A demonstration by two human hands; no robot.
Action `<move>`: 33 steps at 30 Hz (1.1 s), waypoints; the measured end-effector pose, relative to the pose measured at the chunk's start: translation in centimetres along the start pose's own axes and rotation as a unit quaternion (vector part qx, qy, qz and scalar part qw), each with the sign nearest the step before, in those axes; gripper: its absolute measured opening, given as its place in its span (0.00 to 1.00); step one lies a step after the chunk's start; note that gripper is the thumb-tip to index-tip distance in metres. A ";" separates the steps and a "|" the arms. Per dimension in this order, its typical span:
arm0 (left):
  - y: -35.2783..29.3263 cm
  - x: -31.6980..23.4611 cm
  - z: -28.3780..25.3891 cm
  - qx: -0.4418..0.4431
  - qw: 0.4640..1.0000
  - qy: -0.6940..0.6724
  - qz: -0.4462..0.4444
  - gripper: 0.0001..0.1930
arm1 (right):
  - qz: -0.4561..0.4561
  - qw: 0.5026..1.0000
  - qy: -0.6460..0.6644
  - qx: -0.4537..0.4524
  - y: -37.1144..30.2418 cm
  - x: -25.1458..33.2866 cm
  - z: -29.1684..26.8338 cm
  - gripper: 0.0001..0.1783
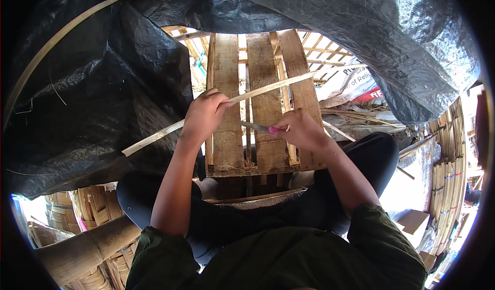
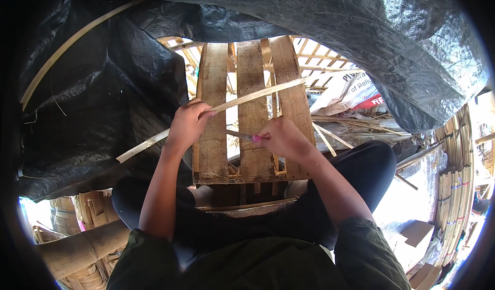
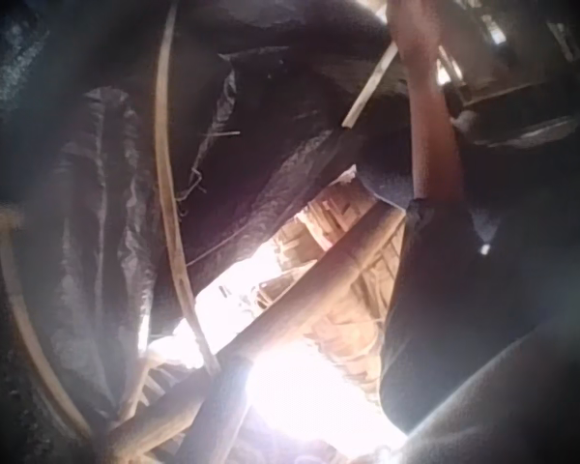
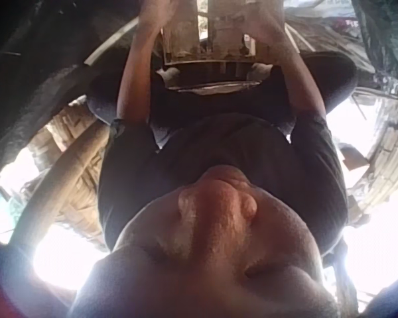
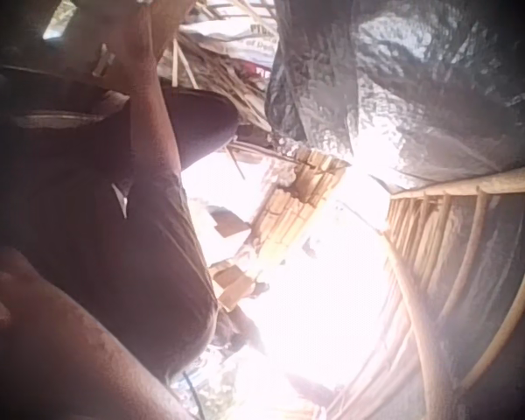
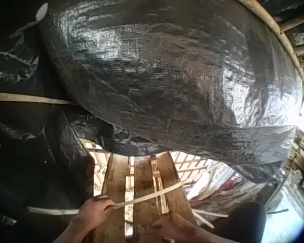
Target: Shaving a thin strip of wood using a small knife.
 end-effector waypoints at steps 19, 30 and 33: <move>-0.2 0.1 -0.2 0.003 1.000 0.004 0.006 0.08 | 0.101 0.992 -0.003 -0.071 0.0 0.6 -0.6 0.08; -0.1 -0.3 -0.6 -0.026 1.000 0.006 0.011 0.07 | 0.175 0.925 -0.051 -0.334 3.3 -4.1 -2.5 0.11; -0.3 0.0 -0.6 -0.031 0.999 0.009 0.016 0.07 | 0.117 0.947 0.010 -0.298 1.9 -1.8 -1.6 0.10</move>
Point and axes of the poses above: each hand's wrist, its own y-axis towards the middle knuckle, its own z-axis out of the palm, x = y × z, the point moved 1 cm from there along y, towards the middle knuckle, and after that the axes turned 15 degrees about z, right-handed, at the moved point
